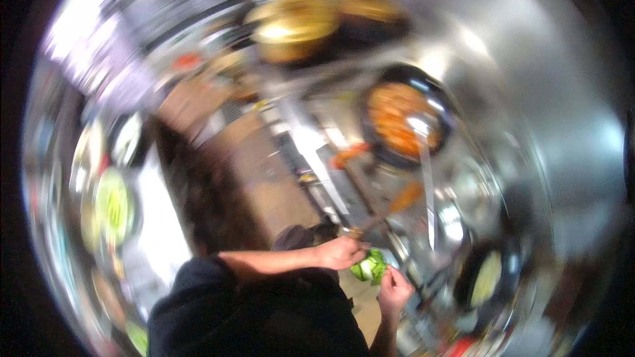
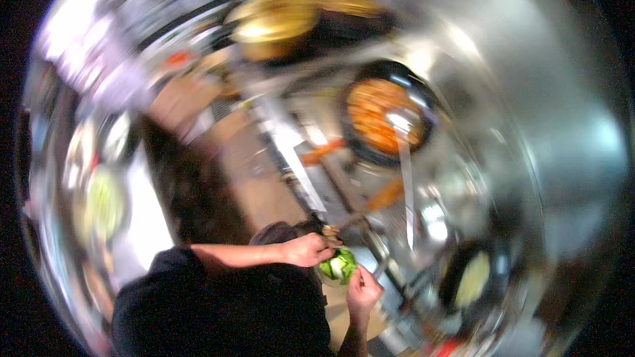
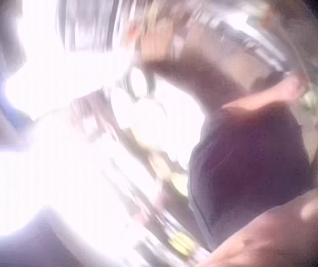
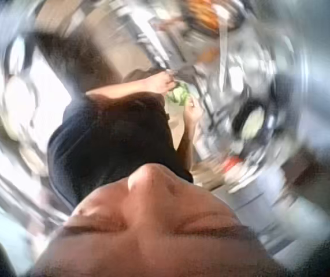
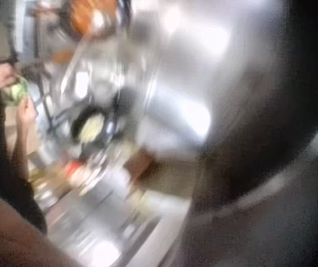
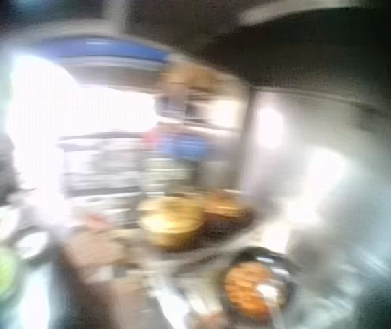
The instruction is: The person stir-fries ingredients in a wok, adds seasonings and a green liquid from a bottle, and transfers cooked items into a strainer. They also handle chopped vegetables and other prepared ingredients on the prep counter.
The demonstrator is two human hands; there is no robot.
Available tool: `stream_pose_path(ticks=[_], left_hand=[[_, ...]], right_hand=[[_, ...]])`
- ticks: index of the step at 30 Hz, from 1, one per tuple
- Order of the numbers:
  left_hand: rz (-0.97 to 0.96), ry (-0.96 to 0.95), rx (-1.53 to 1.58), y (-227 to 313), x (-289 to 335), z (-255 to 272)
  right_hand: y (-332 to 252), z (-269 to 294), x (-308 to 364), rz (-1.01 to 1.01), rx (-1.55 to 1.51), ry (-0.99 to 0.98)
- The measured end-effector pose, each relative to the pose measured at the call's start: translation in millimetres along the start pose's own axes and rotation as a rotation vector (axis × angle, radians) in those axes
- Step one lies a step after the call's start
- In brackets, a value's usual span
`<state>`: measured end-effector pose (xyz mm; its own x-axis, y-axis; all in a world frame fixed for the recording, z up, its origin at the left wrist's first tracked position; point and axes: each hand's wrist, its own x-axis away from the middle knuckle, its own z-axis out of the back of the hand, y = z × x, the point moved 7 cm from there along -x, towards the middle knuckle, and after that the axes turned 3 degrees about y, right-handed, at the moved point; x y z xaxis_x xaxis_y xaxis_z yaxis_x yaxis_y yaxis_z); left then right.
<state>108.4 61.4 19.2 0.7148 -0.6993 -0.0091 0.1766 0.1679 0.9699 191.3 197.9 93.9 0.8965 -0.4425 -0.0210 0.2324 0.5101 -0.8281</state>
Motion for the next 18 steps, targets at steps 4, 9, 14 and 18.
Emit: stream_pose_path(ticks=[4,9,14,18], left_hand=[[0.137,0.36,-0.152,15,83,51],[0.5,0.885,-0.107,-17,226,49],[0.733,1.334,0.07,-9,316,31],[0.639,1.618,0.059,3,377,55]], right_hand=[[8,-72,-15,0.169,-0.059,-0.322],[-61,-181,37,0.63,0.035,-0.785],[-104,-239,97,0.888,0.009,-1.087],[-144,-288,148,0.983,0.085,-1.265]])
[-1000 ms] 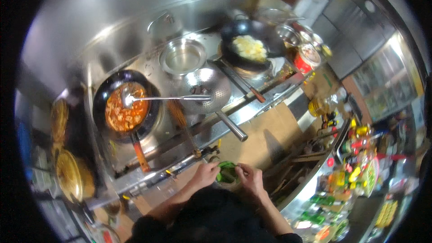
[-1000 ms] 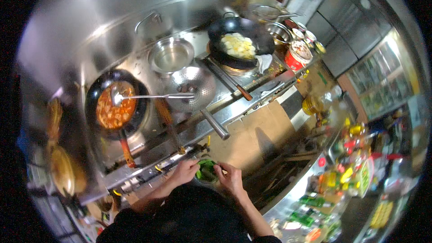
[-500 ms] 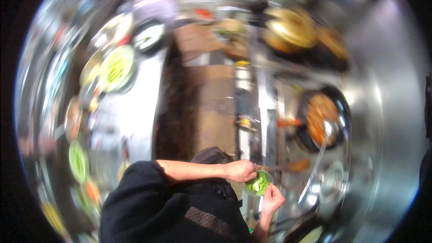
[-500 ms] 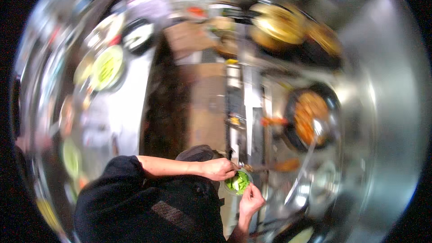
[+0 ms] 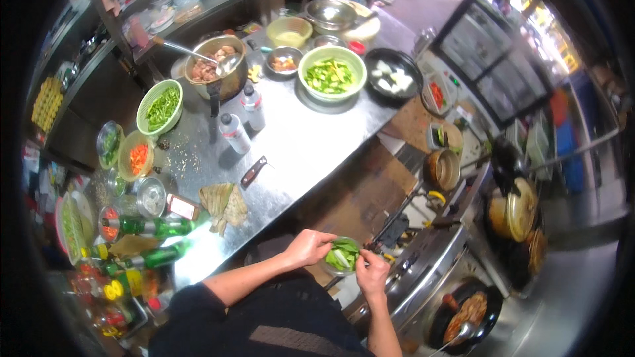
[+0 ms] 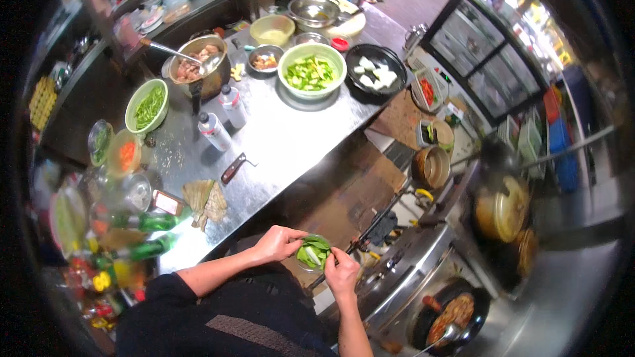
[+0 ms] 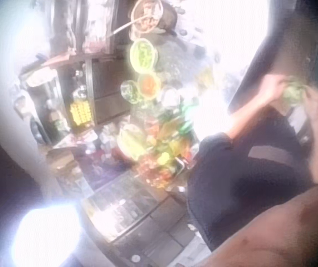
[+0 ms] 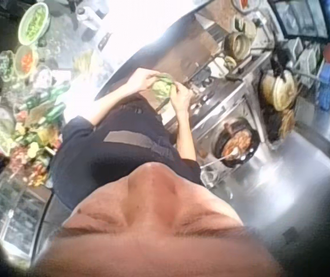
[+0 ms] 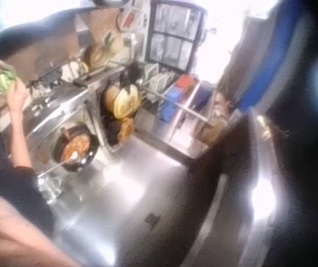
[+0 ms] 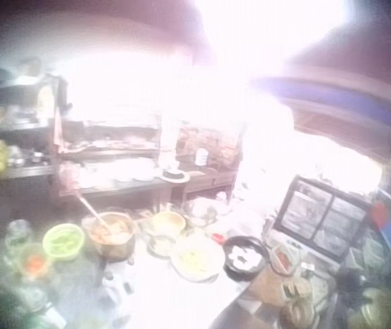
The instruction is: The person stir-fries ingredients in a wok, adds seasonings and a green liquid from a bottle, and transfers cooked items into a strainer. They also handle chopped vegetables and other prepared ingredients on the prep counter.
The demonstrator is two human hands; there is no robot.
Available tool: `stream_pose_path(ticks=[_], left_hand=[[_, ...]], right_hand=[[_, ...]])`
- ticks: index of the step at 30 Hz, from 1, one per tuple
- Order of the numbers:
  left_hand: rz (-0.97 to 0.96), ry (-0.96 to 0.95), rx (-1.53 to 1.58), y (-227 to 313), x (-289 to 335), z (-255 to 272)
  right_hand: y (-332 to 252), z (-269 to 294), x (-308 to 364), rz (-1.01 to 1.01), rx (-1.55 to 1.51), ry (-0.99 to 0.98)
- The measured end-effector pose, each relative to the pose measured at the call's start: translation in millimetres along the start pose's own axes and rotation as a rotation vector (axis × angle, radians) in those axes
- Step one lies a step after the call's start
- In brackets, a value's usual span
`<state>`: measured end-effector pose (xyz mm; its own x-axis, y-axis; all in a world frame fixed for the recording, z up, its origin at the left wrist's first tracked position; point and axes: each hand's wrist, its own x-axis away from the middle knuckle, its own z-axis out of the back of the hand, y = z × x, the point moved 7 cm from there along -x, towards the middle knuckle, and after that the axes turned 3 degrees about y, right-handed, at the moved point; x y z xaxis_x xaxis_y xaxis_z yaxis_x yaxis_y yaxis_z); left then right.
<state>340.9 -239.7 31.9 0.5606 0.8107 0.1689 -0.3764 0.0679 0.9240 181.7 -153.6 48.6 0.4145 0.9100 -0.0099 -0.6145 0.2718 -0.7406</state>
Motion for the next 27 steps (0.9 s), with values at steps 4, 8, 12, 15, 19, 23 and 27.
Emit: stream_pose_path(ticks=[4,8,12,15,19,23,27], left_hand=[[-0.081,0.204,-0.007,-29,-40,46],[0.151,0.321,0.056,-73,-74,94],[0.318,0.498,0.141,-128,-61,120],[0.47,0.594,0.317,-146,-39,128],[0.7,0.758,0.381,-158,-4,115],[0.841,0.978,0.552,-154,49,79],[0.897,1.004,0.692,-156,45,62]], right_hand=[[-19,-33,-61,0.023,-0.05,-0.222],[-21,-61,-153,-0.118,-0.366,-0.189],[-82,-128,-263,0.116,-0.238,-0.265],[-104,-237,-342,0.008,-0.533,-0.482],[-99,-399,-430,-0.471,-0.919,-0.652],[-114,-501,-465,-0.833,-1.121,-0.405],[-116,-507,-465,-0.978,-1.21,-0.084]])
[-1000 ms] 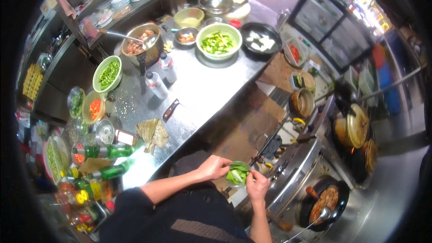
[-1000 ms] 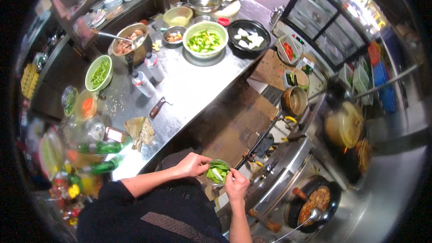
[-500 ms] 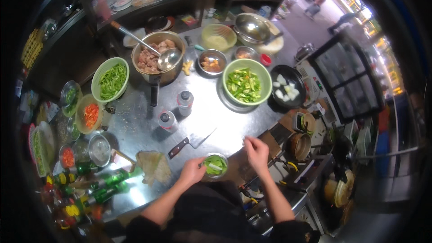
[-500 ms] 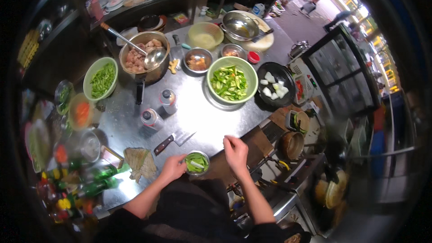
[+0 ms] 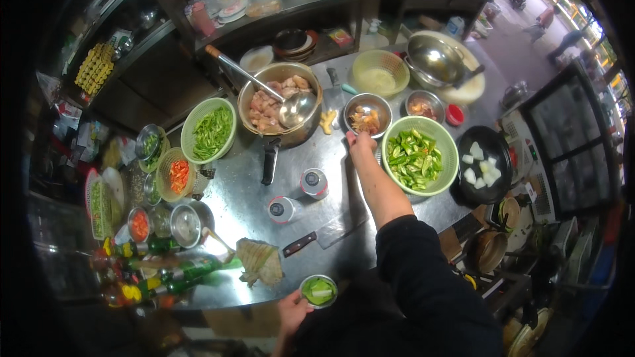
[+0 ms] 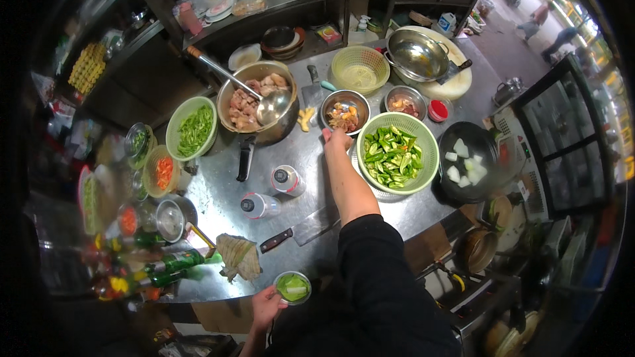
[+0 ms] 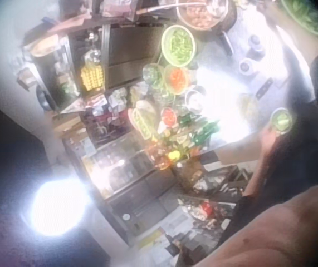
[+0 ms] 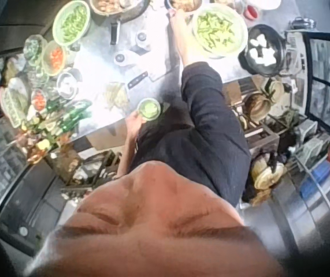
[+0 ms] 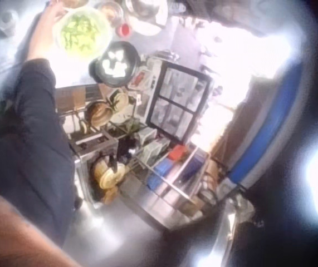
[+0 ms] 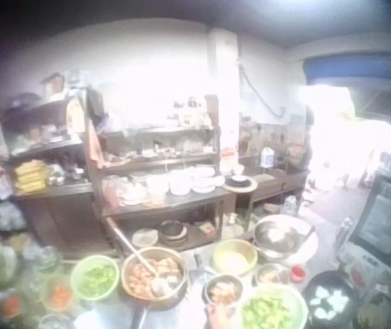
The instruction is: The person stir-fries ingredients in a wok, adds seasonings and a green liquid from a bottle, and transfers cooked items into a strainer. They also handle chopped vegetables and other prepared ingredients on the prep counter.
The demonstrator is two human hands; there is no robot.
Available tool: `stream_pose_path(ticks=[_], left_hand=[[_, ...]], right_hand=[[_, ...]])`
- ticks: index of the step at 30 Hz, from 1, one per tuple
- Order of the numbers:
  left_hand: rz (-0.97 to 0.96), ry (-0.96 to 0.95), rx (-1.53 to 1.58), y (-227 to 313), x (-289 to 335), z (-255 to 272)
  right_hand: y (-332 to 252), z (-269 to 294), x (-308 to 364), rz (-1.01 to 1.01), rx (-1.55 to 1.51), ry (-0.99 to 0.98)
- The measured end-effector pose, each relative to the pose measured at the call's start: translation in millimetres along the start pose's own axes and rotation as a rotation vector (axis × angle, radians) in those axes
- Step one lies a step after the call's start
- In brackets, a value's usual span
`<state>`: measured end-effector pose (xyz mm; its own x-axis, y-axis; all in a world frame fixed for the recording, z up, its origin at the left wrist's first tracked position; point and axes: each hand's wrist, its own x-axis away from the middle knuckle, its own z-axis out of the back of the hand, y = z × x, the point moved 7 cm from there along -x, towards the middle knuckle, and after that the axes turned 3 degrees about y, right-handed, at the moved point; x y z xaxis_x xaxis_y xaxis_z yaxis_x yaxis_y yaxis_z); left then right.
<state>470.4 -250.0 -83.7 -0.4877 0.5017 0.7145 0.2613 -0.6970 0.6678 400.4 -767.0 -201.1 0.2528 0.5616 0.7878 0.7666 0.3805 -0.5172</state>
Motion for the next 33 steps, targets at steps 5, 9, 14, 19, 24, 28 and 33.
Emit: stream_pose_path(ticks=[5,9,14,19,24,28,33], left_hand=[[-0.077,-0.035,-0.007,11,-41,-64],[-0.228,-0.101,-0.049,17,-89,-112],[-0.898,0.116,-0.649,158,-28,-114],[-1.293,-0.02,-0.501,273,2,-166],[-1.122,-0.089,-0.621,248,-23,-207],[-1.08,-0.092,-0.644,240,-28,-214],[-1.06,-0.193,-0.659,240,-27,-217]], right_hand=[[-16,8,55,-0.026,0.08,-0.156],[-61,51,135,0.194,0.27,-0.401],[-105,153,202,0.301,0.592,-0.511],[-114,227,242,0.294,0.776,-0.451],[-109,245,253,0.356,0.802,-0.385],[-107,248,250,0.347,0.794,-0.377],[-103,247,246,0.328,0.794,-0.405]])
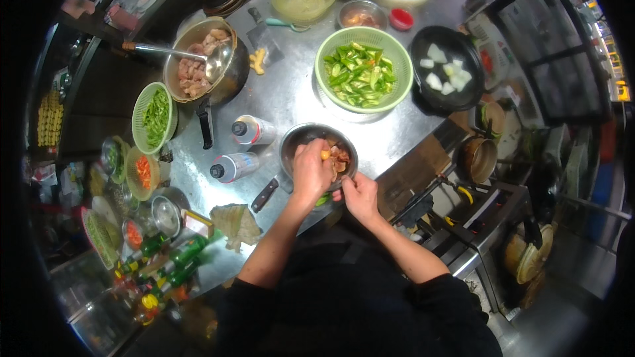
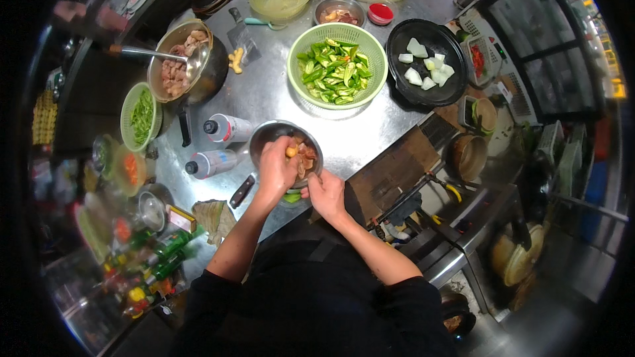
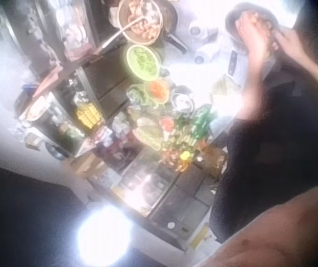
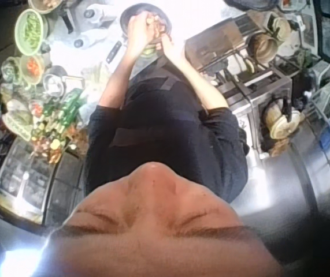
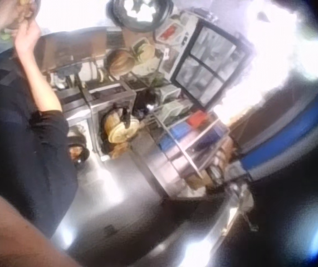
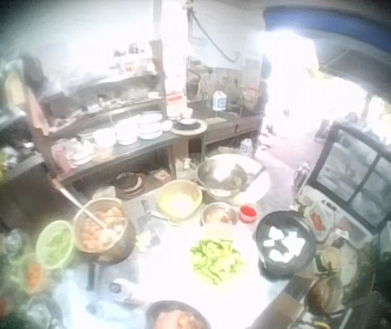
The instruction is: The person stir-fries ingredients in a wok, adds seasonings and a green liquid from a bottle, and transfers cooked items into a strainer. They also handle chopped vegetables and other prepared ingredients on the prep counter.
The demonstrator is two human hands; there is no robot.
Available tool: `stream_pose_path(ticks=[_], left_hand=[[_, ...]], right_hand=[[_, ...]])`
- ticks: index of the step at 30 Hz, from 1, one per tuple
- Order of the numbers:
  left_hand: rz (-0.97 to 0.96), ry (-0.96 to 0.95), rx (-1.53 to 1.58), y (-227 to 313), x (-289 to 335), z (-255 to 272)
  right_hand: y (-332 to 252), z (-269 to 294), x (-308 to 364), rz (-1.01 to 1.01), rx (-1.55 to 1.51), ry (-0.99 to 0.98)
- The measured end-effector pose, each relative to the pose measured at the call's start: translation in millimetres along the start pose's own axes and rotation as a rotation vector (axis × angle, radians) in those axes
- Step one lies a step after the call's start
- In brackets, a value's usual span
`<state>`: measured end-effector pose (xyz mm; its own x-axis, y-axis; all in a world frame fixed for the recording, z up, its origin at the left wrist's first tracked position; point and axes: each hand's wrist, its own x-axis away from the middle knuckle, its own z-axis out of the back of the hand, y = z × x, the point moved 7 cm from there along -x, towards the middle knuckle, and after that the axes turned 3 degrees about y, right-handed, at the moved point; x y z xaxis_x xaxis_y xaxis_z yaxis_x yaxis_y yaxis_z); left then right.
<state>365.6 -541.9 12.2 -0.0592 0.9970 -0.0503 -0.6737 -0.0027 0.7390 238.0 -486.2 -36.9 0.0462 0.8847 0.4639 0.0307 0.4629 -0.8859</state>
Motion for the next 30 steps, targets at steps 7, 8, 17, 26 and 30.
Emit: stream_pose_path(ticks=[7,8,17,26,30], left_hand=[[0.018,0.021,-0.006,-3,1,14],[0.113,0.018,0.163,-13,3,13],[0.804,-0.149,1.754,-35,56,45],[1.108,-0.058,0.919,-152,164,-10],[1.038,-0.206,0.662,-157,171,-43]], right_hand=[[8,-2,-3,-0.063,-0.031,-0.046],[8,-1,-4,-0.054,-0.042,-0.041],[8,34,-4,-0.071,0.064,0.08],[4,21,28,0.148,0.363,0.11],[2,8,42,0.602,0.8,0.127]])
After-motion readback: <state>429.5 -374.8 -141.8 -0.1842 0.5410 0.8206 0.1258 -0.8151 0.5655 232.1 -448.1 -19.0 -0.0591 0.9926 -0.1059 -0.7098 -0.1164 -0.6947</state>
